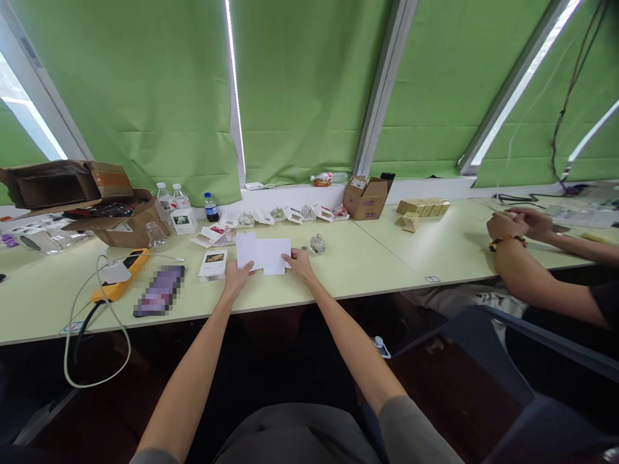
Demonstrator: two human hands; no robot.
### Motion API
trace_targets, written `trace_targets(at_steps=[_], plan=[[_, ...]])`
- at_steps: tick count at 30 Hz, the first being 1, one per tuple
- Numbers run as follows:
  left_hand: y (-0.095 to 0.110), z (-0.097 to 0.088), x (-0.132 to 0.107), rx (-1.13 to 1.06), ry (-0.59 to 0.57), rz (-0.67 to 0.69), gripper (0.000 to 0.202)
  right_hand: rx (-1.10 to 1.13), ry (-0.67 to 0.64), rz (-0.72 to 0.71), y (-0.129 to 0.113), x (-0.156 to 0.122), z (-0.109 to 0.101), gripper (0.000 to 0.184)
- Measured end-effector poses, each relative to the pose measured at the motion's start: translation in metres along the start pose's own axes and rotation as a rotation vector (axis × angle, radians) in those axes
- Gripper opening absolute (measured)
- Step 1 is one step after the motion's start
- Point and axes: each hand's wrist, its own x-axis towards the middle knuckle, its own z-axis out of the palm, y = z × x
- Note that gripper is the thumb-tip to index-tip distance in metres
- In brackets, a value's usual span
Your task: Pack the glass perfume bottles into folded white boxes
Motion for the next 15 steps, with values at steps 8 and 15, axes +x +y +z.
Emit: trace_targets(at_steps=[8,15], plan=[[0.0011,-0.0013,0.0007,0.104,0.084,0.027,0.036,0.035,0.084,-0.117,-0.0082,-0.0027,-0.0027,0.032],[0.0052,0.0001,-0.0018,-0.083,0.102,-0.031,0.032,0.090,0.048,-0.045,-0.0044,0.0010,-0.0006,0.030]])
